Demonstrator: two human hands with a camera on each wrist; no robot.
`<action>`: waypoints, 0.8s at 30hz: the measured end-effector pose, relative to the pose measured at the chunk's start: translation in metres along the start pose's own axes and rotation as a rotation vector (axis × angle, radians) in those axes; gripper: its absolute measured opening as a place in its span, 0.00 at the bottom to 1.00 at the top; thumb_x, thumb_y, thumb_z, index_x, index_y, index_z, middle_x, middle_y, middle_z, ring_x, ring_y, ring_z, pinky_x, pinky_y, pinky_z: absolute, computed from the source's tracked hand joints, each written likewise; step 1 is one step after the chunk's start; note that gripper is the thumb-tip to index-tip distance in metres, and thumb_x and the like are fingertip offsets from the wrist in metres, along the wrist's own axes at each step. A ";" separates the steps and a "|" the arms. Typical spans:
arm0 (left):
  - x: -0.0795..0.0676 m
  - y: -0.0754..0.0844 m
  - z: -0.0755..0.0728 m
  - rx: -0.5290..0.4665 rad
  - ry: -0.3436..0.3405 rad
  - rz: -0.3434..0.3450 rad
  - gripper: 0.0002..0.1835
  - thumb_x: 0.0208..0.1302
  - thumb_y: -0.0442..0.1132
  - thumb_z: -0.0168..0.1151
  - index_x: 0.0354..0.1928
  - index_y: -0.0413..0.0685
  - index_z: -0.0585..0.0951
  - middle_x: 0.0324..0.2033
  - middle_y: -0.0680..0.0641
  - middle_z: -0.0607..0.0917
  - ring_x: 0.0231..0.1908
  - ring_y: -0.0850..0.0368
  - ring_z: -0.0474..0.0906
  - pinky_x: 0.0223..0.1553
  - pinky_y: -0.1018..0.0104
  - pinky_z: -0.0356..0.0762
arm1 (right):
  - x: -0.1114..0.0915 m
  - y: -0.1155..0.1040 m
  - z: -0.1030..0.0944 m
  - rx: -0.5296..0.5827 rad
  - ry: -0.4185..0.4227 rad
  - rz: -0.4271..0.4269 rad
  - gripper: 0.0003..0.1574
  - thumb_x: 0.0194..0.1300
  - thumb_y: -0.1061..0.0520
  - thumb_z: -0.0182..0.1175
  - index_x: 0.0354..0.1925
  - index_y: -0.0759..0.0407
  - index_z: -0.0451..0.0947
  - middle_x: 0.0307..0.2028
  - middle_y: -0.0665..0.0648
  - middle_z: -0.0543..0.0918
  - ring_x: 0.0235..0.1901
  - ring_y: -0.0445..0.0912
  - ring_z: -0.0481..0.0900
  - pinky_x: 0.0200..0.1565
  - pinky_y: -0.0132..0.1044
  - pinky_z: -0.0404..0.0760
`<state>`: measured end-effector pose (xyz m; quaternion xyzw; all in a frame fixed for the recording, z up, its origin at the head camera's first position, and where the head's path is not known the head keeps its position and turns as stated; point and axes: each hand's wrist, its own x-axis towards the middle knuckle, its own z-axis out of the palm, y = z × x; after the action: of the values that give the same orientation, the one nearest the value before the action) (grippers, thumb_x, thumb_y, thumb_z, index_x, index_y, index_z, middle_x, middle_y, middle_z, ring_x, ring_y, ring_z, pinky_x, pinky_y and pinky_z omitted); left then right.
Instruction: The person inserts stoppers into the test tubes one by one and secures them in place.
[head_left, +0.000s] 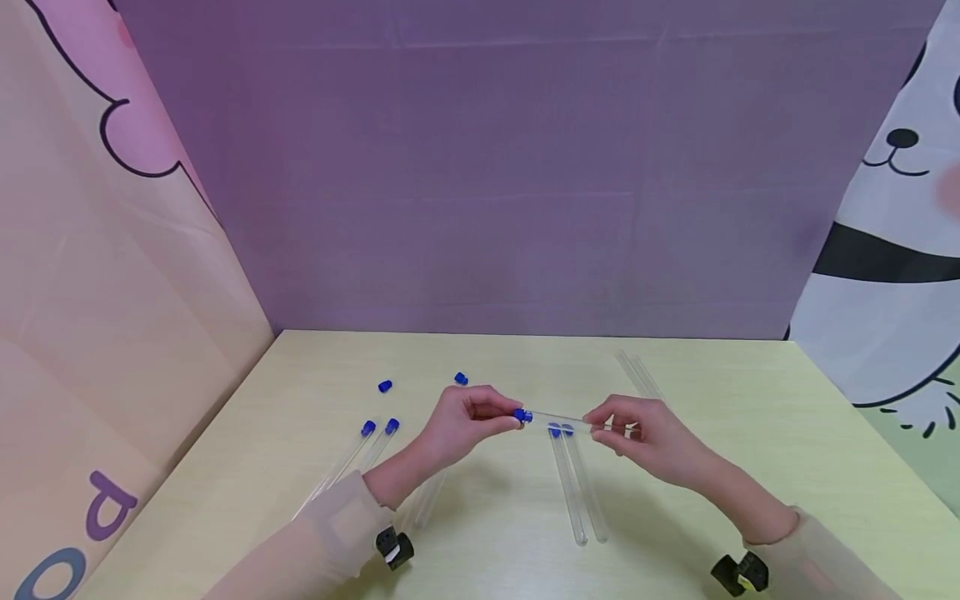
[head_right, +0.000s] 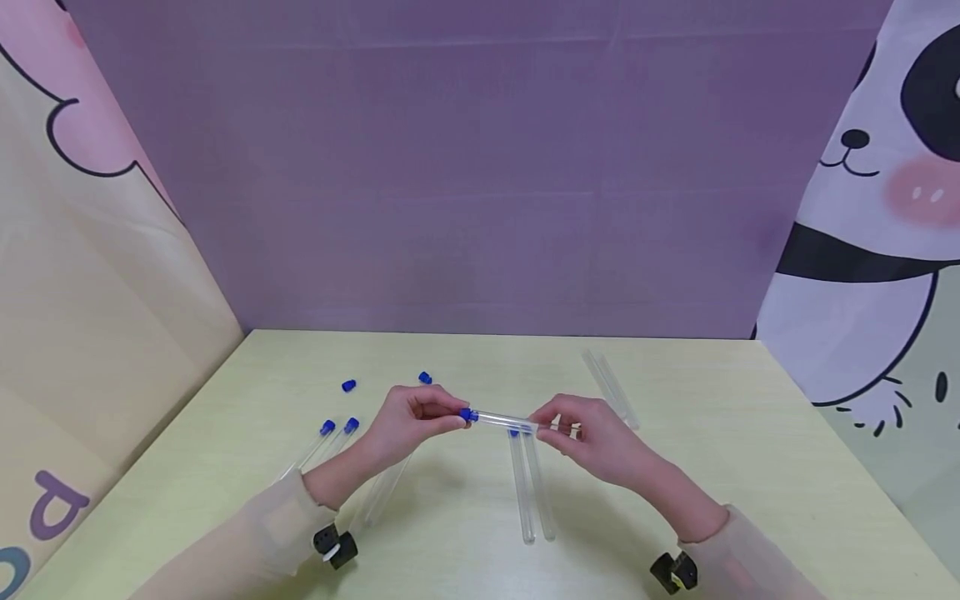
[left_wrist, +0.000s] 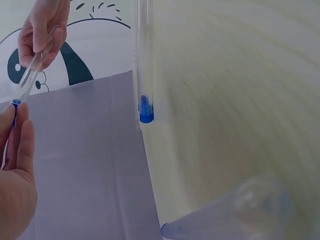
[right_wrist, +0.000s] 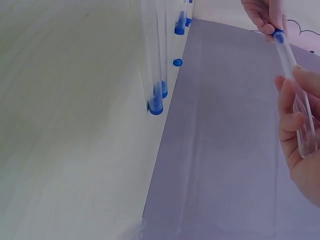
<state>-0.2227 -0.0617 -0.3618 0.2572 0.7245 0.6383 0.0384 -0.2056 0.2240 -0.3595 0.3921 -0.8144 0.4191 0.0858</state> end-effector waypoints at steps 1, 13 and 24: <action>0.000 -0.001 0.000 -0.019 0.001 -0.002 0.12 0.57 0.23 0.66 0.45 0.26 0.82 0.37 0.38 0.86 0.37 0.54 0.86 0.44 0.62 0.81 | 0.000 0.000 0.001 0.008 0.002 -0.013 0.12 0.62 0.69 0.63 0.41 0.54 0.82 0.31 0.44 0.80 0.20 0.38 0.72 0.17 0.29 0.70; -0.002 -0.006 0.000 -0.149 -0.007 0.015 0.13 0.57 0.25 0.67 0.44 0.25 0.82 0.33 0.45 0.87 0.34 0.56 0.86 0.44 0.61 0.81 | 0.004 -0.006 0.005 0.118 -0.006 -0.086 0.13 0.61 0.73 0.62 0.41 0.60 0.81 0.29 0.49 0.79 0.19 0.42 0.69 0.15 0.28 0.67; 0.001 -0.004 -0.001 -0.110 -0.031 0.027 0.12 0.59 0.24 0.65 0.45 0.26 0.81 0.36 0.41 0.87 0.36 0.55 0.86 0.46 0.60 0.80 | 0.002 -0.006 0.006 0.047 0.031 -0.048 0.11 0.61 0.69 0.64 0.41 0.57 0.82 0.25 0.47 0.78 0.19 0.39 0.70 0.15 0.29 0.68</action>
<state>-0.2257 -0.0625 -0.3651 0.2743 0.6840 0.6737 0.0549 -0.2017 0.2159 -0.3588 0.4069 -0.7933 0.4418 0.0992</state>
